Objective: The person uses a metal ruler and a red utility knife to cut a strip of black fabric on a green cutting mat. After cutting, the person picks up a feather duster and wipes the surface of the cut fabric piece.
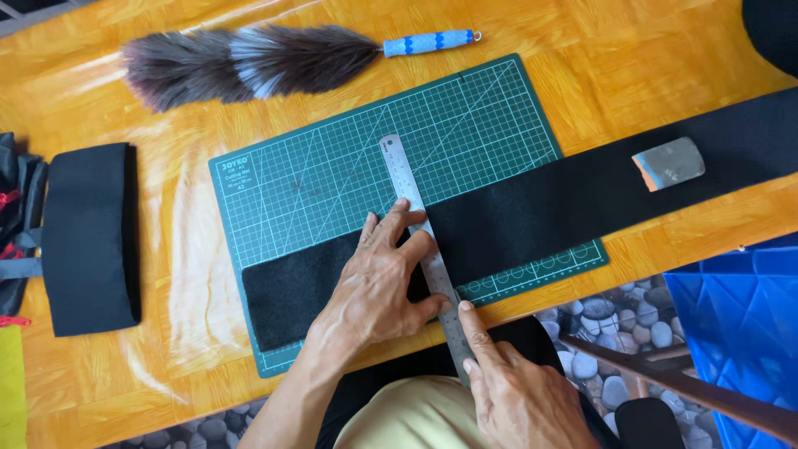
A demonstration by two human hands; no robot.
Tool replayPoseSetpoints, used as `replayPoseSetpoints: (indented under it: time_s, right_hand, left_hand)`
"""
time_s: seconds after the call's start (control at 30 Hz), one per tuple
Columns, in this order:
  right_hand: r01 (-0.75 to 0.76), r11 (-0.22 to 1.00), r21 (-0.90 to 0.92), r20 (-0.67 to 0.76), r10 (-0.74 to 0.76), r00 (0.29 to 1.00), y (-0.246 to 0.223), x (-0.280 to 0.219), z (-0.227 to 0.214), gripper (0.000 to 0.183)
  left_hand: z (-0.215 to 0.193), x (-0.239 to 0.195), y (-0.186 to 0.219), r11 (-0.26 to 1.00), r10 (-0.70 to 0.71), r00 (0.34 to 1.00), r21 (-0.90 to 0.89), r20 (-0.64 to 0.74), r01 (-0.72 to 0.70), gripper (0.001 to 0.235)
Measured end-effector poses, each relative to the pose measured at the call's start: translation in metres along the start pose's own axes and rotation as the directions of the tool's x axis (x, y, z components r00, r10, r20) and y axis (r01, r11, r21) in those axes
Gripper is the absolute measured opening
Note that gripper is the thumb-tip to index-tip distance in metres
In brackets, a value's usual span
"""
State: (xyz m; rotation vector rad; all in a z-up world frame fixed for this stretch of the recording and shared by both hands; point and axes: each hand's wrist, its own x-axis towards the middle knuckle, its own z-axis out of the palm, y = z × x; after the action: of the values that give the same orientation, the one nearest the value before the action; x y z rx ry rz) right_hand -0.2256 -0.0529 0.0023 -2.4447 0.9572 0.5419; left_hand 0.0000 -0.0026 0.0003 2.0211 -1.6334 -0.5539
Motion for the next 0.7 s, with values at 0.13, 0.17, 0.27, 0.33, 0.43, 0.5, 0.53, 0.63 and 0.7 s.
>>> replayPoseSetpoints:
  time_s: [0.13, 0.17, 0.27, 0.33, 0.43, 0.5, 0.53, 0.63, 0.7]
  right_hand:
    - [0.086, 0.995, 0.056, -0.025, -0.085, 0.996, 0.016, -0.004, -0.017, 0.078]
    - [-0.046, 0.997, 0.061, 0.035, 0.044, 0.998, 0.019, -0.006, -0.024, 0.09]
    - [-0.039, 0.99, 0.133, -0.19, 0.064, 0.98, 0.023, 0.004, -0.038, 0.087]
    - [0.1, 0.98, 0.174, -0.499, 0.001, 0.867, 0.027, 0.022, -0.036, 0.074]
    - [0.077, 0.964, 0.254, -0.543, 0.076, 0.836, 0.033, 0.048, -0.026, 0.057]
    - [0.21, 0.963, 0.171, -0.598, -0.068, 0.799, 0.032, 0.06, -0.024, 0.053]
    - [0.214, 0.962, 0.17, -0.597, -0.072, 0.799, 0.03, 0.064, -0.024, 0.053]
    - [0.141, 0.984, 0.105, -0.602, -0.05, 0.797, 0.025, 0.068, -0.021, 0.049]
    - [0.109, 0.979, 0.174, -0.556, 0.006, 0.831, 0.022, 0.07, -0.026, 0.047]
  left_hand:
    - [-0.003, 0.0, 0.001, 1.0, 0.021, 1.0, -0.002, -0.001, -0.021, 0.062]
    - [-0.005, 0.001, 0.001, 1.0, 0.018, 1.0, -0.003, 0.004, -0.018, 0.061]
    - [-0.004, -0.002, 0.001, 1.0, -0.002, 1.0, -0.018, 0.014, 0.002, 0.06]
    - [-0.003, 0.0, 0.001, 1.0, 0.023, 1.0, -0.014, 0.017, -0.023, 0.061]
    - [-0.001, -0.001, 0.002, 1.0, 0.004, 1.0, -0.019, 0.007, -0.004, 0.061]
    - [-0.002, -0.001, 0.001, 1.0, 0.002, 1.0, -0.01, 0.014, -0.002, 0.061]
    - [-0.002, 0.0, 0.0, 1.0, -0.002, 1.0, -0.008, 0.011, 0.002, 0.061]
    - [0.0, -0.003, 0.0, 1.0, 0.013, 1.0, 0.005, 0.017, -0.013, 0.066]
    - [-0.002, -0.001, 0.001, 1.0, 0.009, 1.0, -0.012, 0.012, -0.009, 0.061]
